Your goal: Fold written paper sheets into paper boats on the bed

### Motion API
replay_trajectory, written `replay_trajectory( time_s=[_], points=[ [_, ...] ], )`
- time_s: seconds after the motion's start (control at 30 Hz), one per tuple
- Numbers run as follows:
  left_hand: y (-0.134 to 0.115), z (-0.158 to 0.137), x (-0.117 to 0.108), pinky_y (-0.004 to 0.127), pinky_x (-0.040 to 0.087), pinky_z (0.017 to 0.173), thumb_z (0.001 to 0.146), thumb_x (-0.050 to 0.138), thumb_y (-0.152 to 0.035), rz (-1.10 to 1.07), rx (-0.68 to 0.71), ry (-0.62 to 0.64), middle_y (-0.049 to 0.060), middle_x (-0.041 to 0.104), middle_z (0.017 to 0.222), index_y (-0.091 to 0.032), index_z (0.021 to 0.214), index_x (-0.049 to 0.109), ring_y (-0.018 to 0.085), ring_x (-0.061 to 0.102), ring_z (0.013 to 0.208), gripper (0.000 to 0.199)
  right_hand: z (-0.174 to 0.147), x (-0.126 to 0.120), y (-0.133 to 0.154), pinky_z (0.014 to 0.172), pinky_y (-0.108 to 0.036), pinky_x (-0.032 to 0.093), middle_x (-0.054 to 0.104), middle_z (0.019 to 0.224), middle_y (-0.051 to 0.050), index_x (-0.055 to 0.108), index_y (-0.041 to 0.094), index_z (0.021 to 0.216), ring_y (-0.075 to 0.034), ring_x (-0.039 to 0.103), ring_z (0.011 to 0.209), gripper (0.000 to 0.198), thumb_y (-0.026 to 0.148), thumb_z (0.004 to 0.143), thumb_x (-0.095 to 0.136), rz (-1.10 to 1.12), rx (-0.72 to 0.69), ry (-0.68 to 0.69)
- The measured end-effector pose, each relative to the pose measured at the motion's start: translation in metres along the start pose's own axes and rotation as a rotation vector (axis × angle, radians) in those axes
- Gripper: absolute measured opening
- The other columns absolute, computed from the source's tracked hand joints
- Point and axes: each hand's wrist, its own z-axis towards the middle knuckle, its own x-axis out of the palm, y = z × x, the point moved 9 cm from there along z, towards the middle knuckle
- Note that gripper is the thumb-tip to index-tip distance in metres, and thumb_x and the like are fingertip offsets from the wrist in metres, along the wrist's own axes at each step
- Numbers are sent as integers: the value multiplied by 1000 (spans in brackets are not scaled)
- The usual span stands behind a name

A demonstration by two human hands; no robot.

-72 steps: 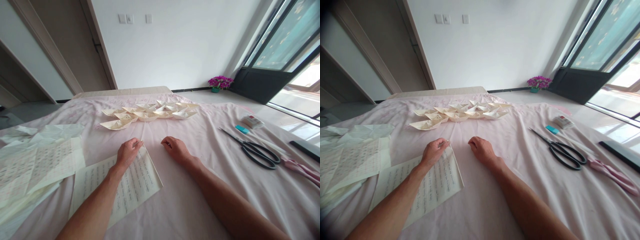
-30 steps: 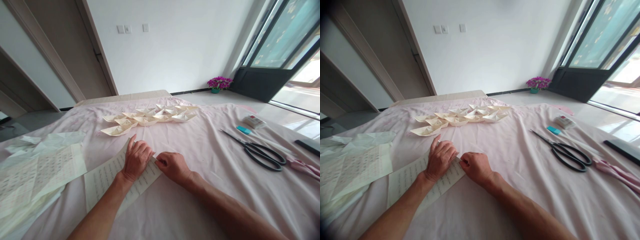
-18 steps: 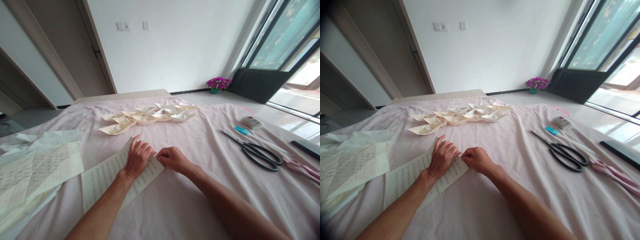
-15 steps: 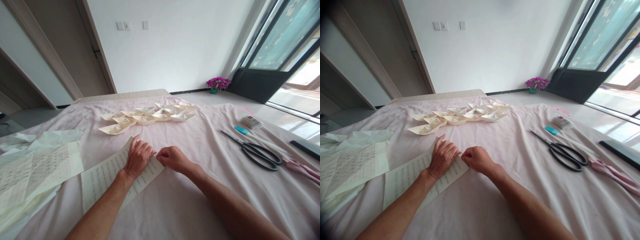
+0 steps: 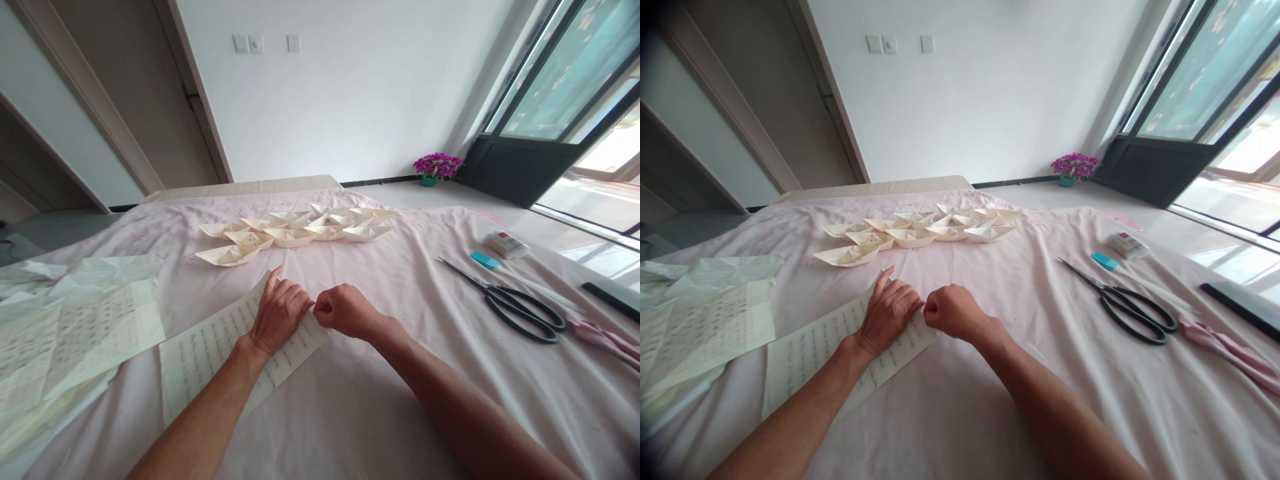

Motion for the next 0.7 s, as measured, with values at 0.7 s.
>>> replay_trajectory(
  time_s=[0.7],
  points=[
    [-1,-5,6,54,21,110,93,42,-19,-58,20,79,0,55,74,-20,78,56,18,50,81,20,-1,16,-18,56,-21,34,70,69,0,70,21,74,-12,59,62,17,21,71,54,184,165,-19]
  ],
)
